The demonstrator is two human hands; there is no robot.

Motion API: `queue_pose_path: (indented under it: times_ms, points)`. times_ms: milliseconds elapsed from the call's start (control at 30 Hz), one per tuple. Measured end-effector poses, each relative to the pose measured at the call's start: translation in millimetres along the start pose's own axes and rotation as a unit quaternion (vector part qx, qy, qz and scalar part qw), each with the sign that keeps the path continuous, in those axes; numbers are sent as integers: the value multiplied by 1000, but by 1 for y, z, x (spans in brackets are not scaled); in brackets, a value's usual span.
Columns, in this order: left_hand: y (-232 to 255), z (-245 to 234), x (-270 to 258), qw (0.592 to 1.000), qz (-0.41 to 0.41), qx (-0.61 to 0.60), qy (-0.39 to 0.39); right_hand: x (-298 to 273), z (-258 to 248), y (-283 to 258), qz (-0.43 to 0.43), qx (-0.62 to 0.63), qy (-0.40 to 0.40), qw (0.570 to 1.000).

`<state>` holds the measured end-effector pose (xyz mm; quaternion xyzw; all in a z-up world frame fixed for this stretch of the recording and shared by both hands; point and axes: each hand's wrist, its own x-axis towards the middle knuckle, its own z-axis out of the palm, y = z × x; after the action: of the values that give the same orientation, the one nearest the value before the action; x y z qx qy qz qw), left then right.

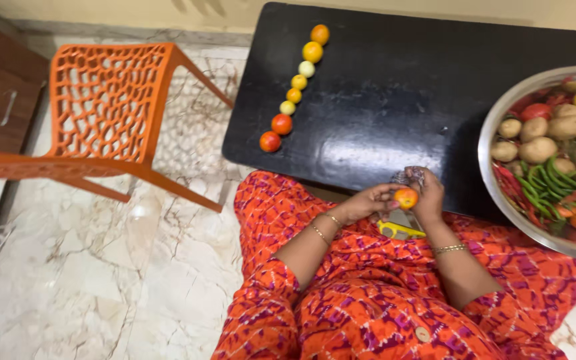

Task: The person sits on the floor and arranges small round vegetables in a vertical line on a black table. They pick tomatoes, lemons, and oranges from a metal bowl and place them one by one in a color-graded sequence.

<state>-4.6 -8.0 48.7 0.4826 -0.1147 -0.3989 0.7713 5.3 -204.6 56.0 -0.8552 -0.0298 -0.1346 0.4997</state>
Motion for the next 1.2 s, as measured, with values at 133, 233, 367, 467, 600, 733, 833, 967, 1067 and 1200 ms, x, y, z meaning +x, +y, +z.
queue_pose_path:
  times_ms: [133, 233, 367, 467, 600, 733, 833, 967, 1067, 1200]
  points:
    - [20, -4, -12, 993, 51, -68, 83, -1, 0, -1, -57, -104, -23, 993]
    - [53, -19, -35, 969, 128, -113, 178, 0, -4, -5, -54, -122, -36, 990]
    - [90, -60, -94, 880, 314, -73, 349, -1, -6, -11, -62, -111, -48, 991]
    - [103, -107, -138, 761, 405, -26, 507, -1, -6, -11, -69, -121, -49, 989]
    - [85, -143, -170, 617, 350, 177, 682, 0, -6, -10, -58, -150, -54, 985]
    - [72, -153, -171, 601, 310, 247, 694, -2, -6, -8, -64, -154, -60, 984]
    - [81, -161, -167, 598, 272, 268, 705, -4, -5, -6, -75, -151, -49, 984]
    - [95, -177, -157, 540, 268, 376, 704, -6, -3, -3, -101, -177, -38, 978]
    - [102, -191, -151, 552, 239, 407, 687, -9, -1, -6, -104, -195, -34, 975]
    - [97, -207, -149, 591, 224, 433, 643, -10, -2, -12, -100, -205, -41, 973]
